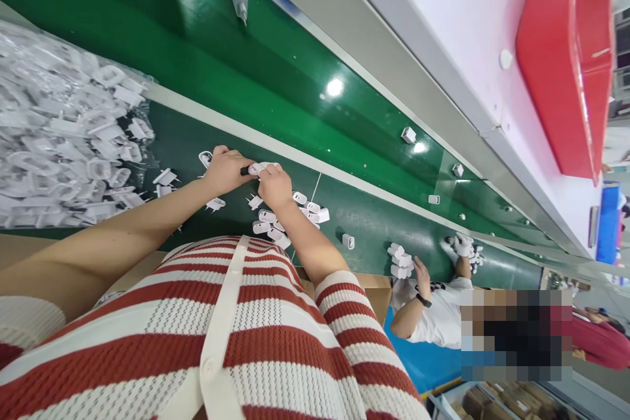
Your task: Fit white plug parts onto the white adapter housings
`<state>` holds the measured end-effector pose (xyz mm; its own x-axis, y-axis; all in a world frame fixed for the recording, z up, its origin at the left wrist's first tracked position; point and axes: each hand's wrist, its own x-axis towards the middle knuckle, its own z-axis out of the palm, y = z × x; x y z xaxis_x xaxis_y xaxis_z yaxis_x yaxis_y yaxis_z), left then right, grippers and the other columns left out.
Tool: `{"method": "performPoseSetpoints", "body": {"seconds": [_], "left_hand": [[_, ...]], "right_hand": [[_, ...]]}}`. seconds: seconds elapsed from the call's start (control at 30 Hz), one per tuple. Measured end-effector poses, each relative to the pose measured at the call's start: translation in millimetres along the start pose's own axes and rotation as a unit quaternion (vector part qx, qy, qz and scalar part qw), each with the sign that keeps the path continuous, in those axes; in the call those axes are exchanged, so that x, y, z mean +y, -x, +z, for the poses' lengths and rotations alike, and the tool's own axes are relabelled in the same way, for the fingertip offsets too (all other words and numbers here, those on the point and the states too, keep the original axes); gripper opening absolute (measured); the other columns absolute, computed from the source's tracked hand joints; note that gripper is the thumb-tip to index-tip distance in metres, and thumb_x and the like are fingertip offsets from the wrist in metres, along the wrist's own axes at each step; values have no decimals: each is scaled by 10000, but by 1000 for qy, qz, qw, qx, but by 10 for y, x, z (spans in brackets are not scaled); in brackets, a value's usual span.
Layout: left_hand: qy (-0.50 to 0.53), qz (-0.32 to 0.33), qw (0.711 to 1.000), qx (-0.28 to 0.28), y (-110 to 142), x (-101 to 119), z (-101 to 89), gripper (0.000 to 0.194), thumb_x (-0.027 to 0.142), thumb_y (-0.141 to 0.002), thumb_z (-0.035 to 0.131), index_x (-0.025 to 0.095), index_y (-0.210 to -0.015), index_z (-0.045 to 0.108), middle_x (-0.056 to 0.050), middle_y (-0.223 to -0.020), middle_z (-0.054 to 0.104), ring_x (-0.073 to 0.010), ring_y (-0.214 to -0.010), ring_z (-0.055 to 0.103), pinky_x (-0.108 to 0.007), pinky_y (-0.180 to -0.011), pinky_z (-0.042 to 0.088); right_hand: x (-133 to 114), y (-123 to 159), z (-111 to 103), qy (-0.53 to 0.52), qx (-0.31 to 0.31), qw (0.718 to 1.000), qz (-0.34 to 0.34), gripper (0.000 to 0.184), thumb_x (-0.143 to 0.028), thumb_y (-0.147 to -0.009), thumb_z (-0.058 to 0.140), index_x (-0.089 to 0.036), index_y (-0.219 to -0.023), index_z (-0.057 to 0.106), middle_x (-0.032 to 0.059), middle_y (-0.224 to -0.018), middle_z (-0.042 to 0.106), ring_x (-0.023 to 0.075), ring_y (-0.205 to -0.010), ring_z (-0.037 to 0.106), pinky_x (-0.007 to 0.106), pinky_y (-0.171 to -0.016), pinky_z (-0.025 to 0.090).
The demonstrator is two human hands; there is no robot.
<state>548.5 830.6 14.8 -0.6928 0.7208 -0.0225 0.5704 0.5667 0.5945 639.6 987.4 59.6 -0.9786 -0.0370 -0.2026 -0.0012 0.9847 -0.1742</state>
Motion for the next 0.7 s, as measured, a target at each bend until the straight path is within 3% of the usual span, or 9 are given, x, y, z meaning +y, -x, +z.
{"method": "performPoseSetpoints", "body": {"seconds": [0.2,0.37,0.53,0.63,0.7], "left_hand": [[6,-1,1000,3,6,-10,6,316,417,-868,645,208,-1032,815,-155,-913,763,-367,-978,672,-559,-974,340],[11,3,1000,4,34,-22,31,421,383,-896,614,211,-1248,767,-168,-994,773,-369,-1010,664,-573,-1009,335],[12,14,1000,3,101,22,68,444,358,-968,534,218,-1347,718,-168,-1109,772,-377,-1093,635,-580,-1043,326],[3,17,1000,5,97,61,69,429,334,-956,540,200,-1311,740,-188,-1117,766,-383,-1107,631,-586,-1036,324],[-6,22,1000,1,41,68,37,356,315,-906,592,206,-1175,798,-181,-1034,776,-379,-1064,645,-585,-1018,324]], "right_hand": [[-35,-28,-52,-5,-25,1000,-4,303,-80,-952,477,-139,-1064,753,147,-1037,660,274,-1066,558,366,-911,494],[-96,-49,-79,2,-41,999,16,296,-60,-921,507,-148,-1082,740,155,-1075,656,275,-1065,559,363,-908,495],[-127,-89,-49,-4,-33,999,37,282,-65,-906,528,-149,-1072,739,156,-1057,675,278,-1057,585,354,-862,511],[-108,-116,-48,-13,-32,998,62,268,-83,-921,515,-153,-1043,743,149,-1073,691,277,-1072,605,347,-863,514],[-75,-102,-62,-33,-33,996,77,269,-92,-933,504,-153,-1049,739,138,-1079,698,271,-1065,617,348,-885,514]]}}
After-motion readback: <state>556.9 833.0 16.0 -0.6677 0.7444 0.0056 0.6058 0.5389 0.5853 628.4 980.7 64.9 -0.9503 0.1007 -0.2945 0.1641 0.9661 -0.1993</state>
